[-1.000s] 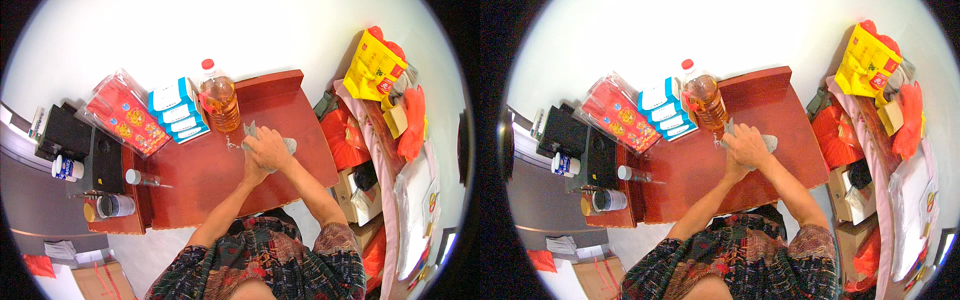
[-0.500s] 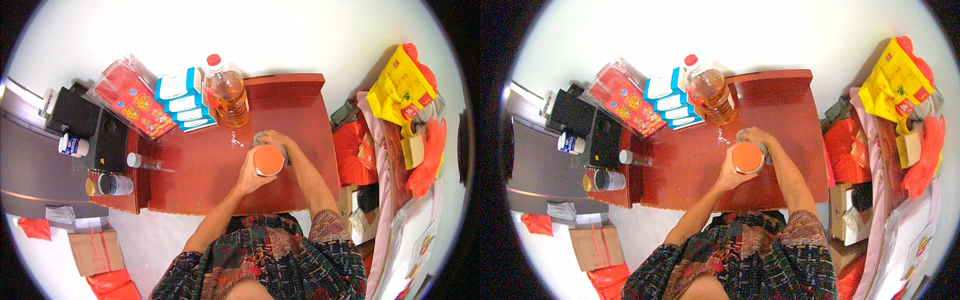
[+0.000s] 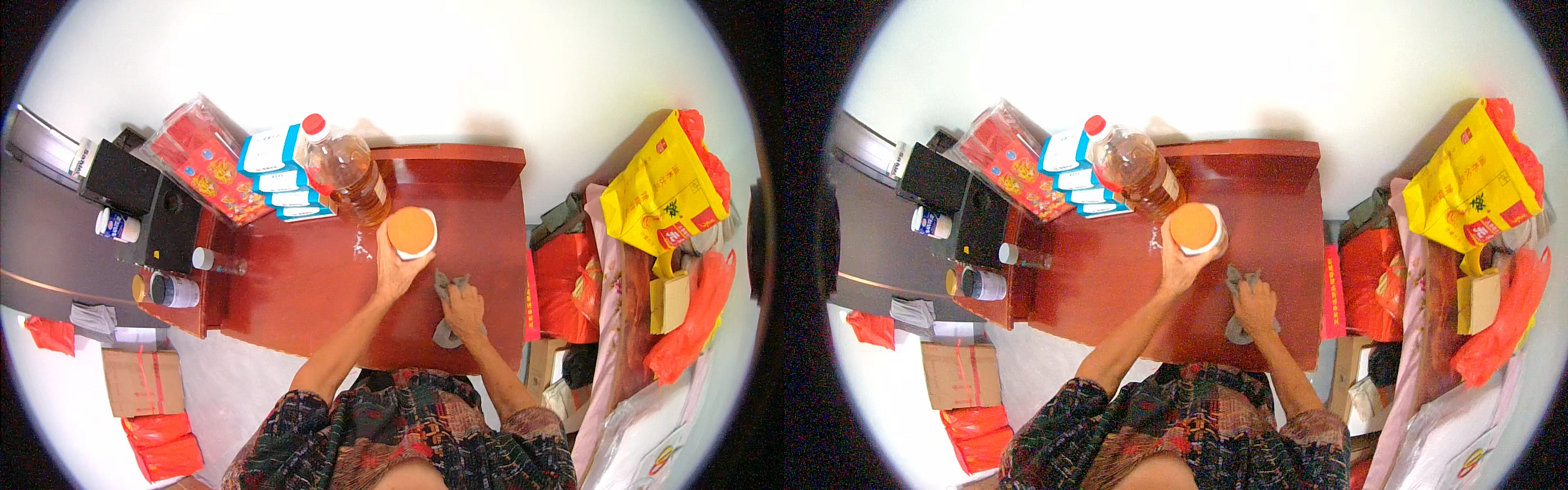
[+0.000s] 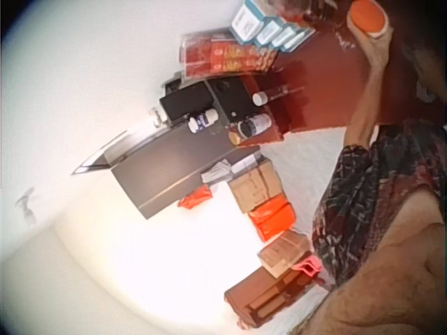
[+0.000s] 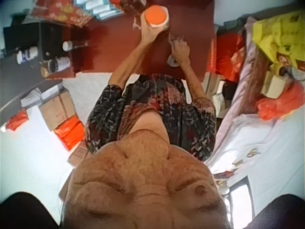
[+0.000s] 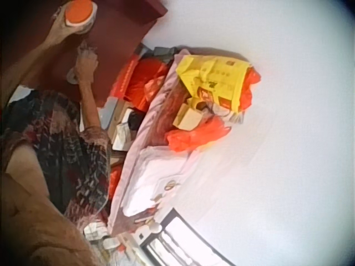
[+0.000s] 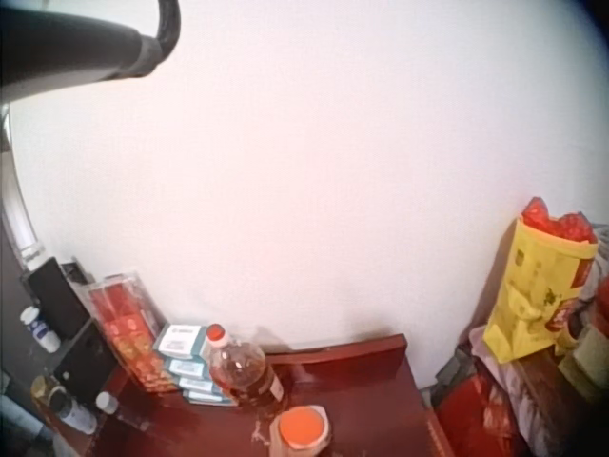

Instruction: The person wipes a red wooden table and a wooden desk with a grey cloth. They move various items including boxes, a bottle of oil, and jars to clean underneath them, then wipe the items themselves before placing them back. The person also wipes a black safe and a red box on the table.

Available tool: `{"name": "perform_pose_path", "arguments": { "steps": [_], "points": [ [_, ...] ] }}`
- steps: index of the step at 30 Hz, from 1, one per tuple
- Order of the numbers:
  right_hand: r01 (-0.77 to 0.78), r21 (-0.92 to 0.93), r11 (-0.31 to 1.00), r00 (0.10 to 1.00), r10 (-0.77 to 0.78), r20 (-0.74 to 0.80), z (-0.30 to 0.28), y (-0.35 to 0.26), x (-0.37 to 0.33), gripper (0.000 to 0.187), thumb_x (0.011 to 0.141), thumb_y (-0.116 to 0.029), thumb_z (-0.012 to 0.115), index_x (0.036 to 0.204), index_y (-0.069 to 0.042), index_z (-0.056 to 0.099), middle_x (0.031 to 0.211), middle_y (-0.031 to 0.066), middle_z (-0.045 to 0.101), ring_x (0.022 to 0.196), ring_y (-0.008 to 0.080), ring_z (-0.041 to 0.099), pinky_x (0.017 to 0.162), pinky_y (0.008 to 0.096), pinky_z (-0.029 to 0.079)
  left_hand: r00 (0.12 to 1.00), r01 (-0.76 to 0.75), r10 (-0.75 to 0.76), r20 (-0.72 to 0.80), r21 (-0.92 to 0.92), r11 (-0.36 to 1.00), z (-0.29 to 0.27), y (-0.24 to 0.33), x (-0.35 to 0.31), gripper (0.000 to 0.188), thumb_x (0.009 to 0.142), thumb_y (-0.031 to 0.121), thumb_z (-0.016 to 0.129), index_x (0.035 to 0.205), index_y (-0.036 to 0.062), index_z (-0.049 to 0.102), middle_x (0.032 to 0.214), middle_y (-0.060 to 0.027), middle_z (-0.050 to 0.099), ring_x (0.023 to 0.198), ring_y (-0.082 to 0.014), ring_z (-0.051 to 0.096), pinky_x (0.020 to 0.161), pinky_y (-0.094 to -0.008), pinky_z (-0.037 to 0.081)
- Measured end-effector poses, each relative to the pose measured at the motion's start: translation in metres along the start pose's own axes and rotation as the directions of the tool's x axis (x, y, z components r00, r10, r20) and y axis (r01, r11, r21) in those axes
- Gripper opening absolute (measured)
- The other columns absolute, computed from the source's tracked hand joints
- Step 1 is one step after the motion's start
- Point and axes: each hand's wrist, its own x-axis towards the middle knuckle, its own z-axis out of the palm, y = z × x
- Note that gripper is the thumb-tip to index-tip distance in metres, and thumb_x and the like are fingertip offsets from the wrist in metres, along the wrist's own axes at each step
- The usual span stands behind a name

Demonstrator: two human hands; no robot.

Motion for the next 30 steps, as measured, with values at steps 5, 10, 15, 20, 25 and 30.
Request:
{"name": "perform_pose_path", "arguments": {
  "steps": [5,10,15,20,25,30],
  "points": [
    [-0.086,-0.154,0.984,0.992,0.069,-0.107,-0.002,0.043,-0.005,0.036,0.074,-0.022,0.066,0.106,-0.010,0.058,0.089,0.0131,0.055,0.081,0.0307,0.051,0.067,0.0421,0.039,0.990,-0.035,0.041,-0.137,0.047,0.998,0.040,-0.003,0.056,0.092,0.061,0.012,0.084,0.134,0.0020,0.028,0.128,-0.0157,0.041,0.118,-0.0265,0.044,0.102,-0.0385,0.037],
    [-0.117,-0.123,0.985,0.990,0.107,-0.088,-0.002,0.042,-0.003,0.033,0.074,-0.024,0.065,0.104,-0.010,0.060,0.085,0.0141,0.055,0.081,0.0323,0.050,0.067,0.0427,0.039,0.950,-0.020,0.086,-0.299,0.217,0.976,0.061,-0.015,0.089,0.090,0.063,0.017,0.084,0.133,0.0024,0.030,0.123,-0.0148,0.044,0.118,-0.0260,0.045,0.102,-0.0382,0.036],
    [-0.140,-0.112,0.984,0.989,0.133,-0.062,-0.007,0.040,-0.002,0.033,0.075,-0.025,0.064,0.104,-0.010,0.060,0.087,0.0163,0.057,0.083,0.0338,0.051,0.068,0.0444,0.040,0.943,-0.063,0.116,-0.313,0.173,0.983,0.069,-0.017,0.103,0.094,0.062,0.015,0.083,0.135,0.0006,0.026,0.126,-0.0168,0.040,0.120,-0.0288,0.041,0.103,-0.0390,0.033],
    [-0.226,-0.257,0.940,0.972,0.202,-0.116,0.001,0.042,0.003,0.037,0.074,-0.024,0.065,0.107,-0.011,0.059,0.090,0.0164,0.058,0.086,0.0354,0.052,0.071,0.0469,0.041,0.927,-0.059,0.178,-0.330,0.340,0.938,0.068,-0.015,0.090,0.100,0.063,0.012,0.080,0.140,-0.0037,0.019,0.133,-0.0231,0.031,0.126,-0.0375,0.033,0.109,-0.0443,0.025],
    [-0.424,-0.350,0.835,0.906,0.395,-0.155,0.009,0.054,0.017,0.037,0.084,-0.030,0.061,0.116,-0.010,0.056,0.100,0.0176,0.057,0.092,0.0359,0.053,0.074,0.0493,0.042,0.966,0.006,0.077,-0.245,0.322,0.947,0.039,-0.018,0.020,0.090,0.077,0.026,0.074,0.142,-0.0012,0.018,0.138,-0.0249,0.023,0.130,-0.0409,0.024,0.109,-0.0482,0.023],
    [-0.417,-0.491,0.765,0.908,0.323,-0.268,0.027,0.075,0.020,0.038,0.091,-0.036,0.053,0.120,-0.011,0.054,0.106,0.0168,0.056,0.093,0.0338,0.053,0.072,0.0481,0.045,0.894,0.250,-0.016,-0.448,0.469,0.847,-0.088,-0.045,-0.042,0.074,0.081,0.020,0.069,0.138,-0.0014,0.027,0.135,-0.0261,0.028,0.127,-0.0397,0.028,0.106,-0.0480,0.027]
  ]
}}
